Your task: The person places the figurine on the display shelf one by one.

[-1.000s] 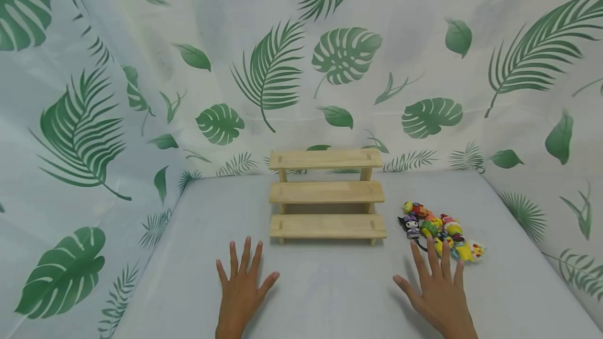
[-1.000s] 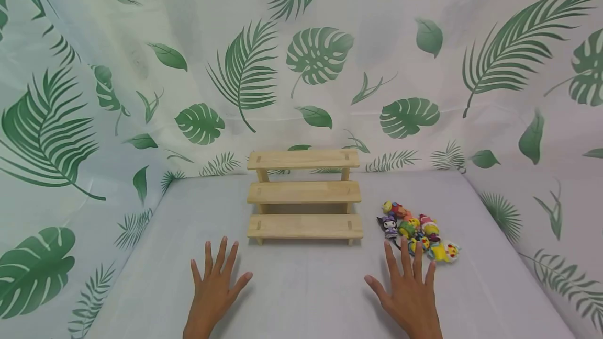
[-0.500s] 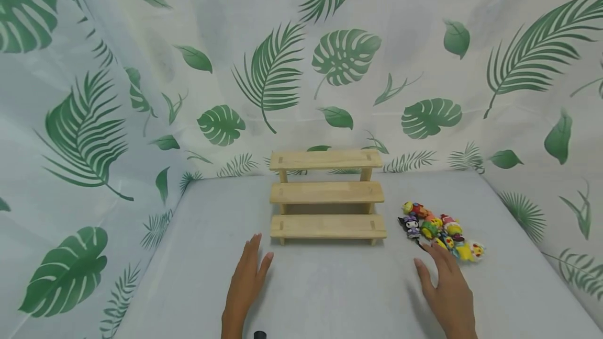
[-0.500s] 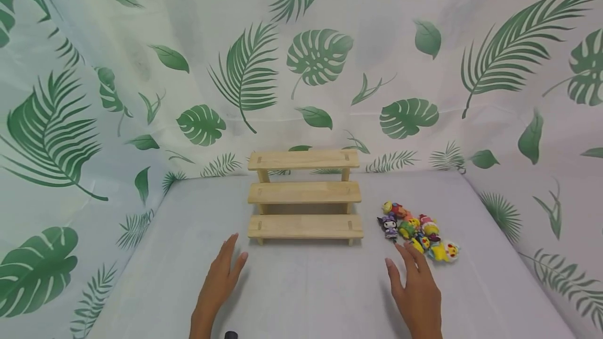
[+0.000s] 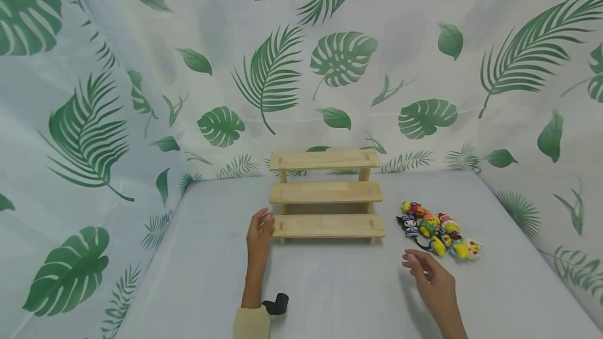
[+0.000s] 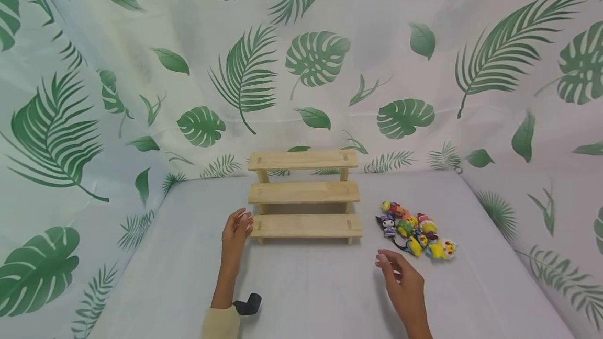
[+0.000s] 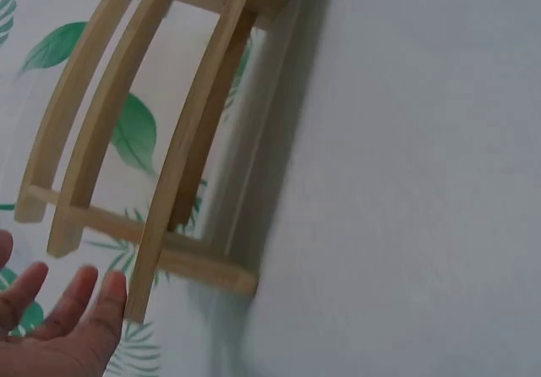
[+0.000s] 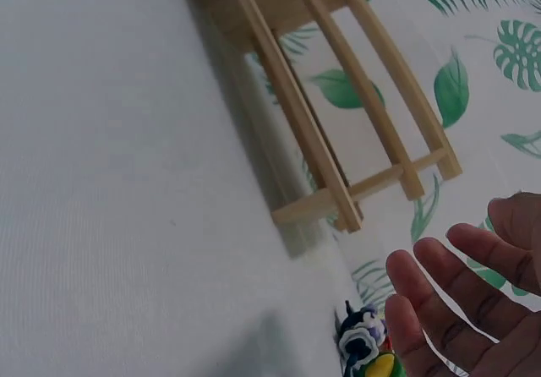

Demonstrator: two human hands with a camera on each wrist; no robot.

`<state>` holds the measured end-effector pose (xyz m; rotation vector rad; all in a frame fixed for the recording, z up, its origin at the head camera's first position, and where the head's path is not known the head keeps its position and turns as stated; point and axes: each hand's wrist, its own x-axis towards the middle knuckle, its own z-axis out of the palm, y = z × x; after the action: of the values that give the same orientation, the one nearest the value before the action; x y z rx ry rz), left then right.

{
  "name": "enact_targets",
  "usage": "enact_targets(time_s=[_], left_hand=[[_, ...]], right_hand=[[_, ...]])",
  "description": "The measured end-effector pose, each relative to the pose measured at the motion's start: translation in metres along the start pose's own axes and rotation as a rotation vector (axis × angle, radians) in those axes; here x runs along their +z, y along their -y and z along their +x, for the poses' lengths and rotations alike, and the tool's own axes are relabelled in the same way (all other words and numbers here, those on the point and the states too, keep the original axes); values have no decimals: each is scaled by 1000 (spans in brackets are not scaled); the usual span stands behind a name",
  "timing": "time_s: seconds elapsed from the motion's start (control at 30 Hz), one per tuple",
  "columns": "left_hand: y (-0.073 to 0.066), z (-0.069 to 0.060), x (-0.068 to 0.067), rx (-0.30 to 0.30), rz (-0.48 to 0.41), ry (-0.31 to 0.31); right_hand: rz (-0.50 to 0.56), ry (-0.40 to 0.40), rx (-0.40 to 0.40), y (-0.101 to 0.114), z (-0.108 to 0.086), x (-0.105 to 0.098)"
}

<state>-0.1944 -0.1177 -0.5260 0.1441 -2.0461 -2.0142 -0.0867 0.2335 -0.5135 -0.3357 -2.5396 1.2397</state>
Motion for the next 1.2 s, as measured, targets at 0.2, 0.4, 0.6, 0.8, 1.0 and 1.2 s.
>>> enact_targets(time_s=[0.2,0.4,0.6,0.8,1.0,1.2], left_hand=[[-2,16,23,-40,50,-65],[4,28,36,-57,57,-102],[4,31,38,-30,39,-108],[-5,28,41,-28,18,-78],[4,32,43,23,31,-108],[5,31,38,11,78,-116]], right_hand=[[167,39,166,0,10,0],[311,48,308,-10,27,1],[414,104,390,-14,43,10],[412,78,452,-13,56,24],[527,27,533,-16,67,32],[699,30,600,-20,75,37]])
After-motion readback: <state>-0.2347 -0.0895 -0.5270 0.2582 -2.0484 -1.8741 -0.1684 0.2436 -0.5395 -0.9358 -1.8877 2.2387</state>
